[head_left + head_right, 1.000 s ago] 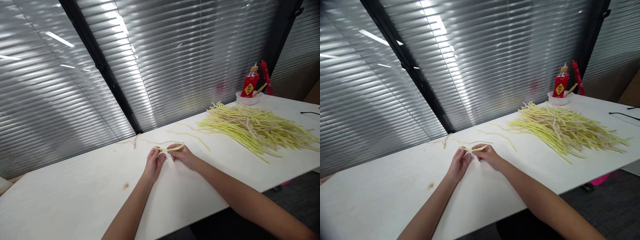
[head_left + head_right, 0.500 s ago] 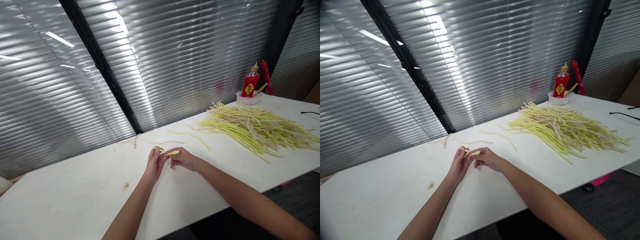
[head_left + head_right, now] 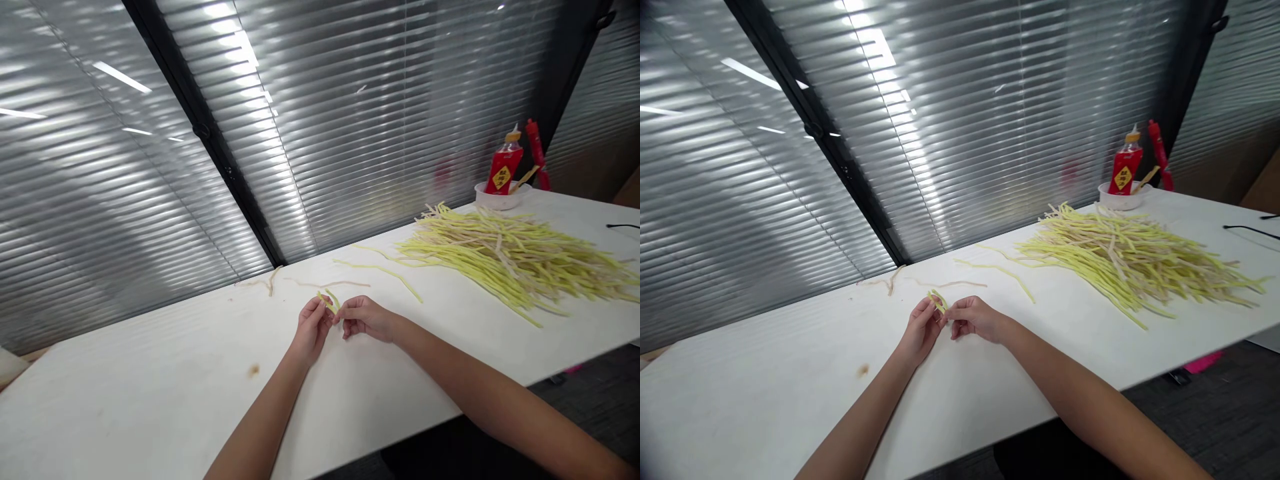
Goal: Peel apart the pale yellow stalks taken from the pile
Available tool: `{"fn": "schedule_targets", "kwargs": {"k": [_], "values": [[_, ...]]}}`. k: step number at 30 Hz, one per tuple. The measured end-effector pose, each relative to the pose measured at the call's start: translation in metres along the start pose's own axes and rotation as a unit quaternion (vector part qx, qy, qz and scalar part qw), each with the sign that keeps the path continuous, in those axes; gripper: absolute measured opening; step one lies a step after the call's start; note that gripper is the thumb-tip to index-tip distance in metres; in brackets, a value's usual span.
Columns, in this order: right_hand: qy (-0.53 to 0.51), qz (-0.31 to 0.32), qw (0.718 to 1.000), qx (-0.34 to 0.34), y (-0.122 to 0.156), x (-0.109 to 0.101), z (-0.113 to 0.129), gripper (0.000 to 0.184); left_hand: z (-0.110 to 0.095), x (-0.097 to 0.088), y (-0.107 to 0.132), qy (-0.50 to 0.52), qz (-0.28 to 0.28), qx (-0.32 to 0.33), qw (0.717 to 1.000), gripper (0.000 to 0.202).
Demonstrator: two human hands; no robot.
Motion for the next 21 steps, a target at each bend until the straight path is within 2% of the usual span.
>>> {"fn": "schedule_targets", "kwargs": {"k": [8, 21], "values": [[-0.04, -0.014, 0.999, 0.0, -0.002, -0.0018, -0.0022, 0.018, -0.0008, 0.0061, 0.001, -0.02, 0.036, -0.005, 0.999, 0.014], [-0.057, -0.004, 0.998, 0.024, -0.0026, -0.0031, -0.0041, 0.008, 0.0005, 0.0016, 0.0014, -0.033, 0.009, -0.01, 0.999, 0.015]]}}
Point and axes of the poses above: each hand's wrist, its own y-axis away from the middle knuckle, its own x-axis out of the palm, z = x × y, the point moved 6 cm from there along -y, towards the middle knuckle, and after that the axes turned 8 degrees about z, right-handed, at the moved point
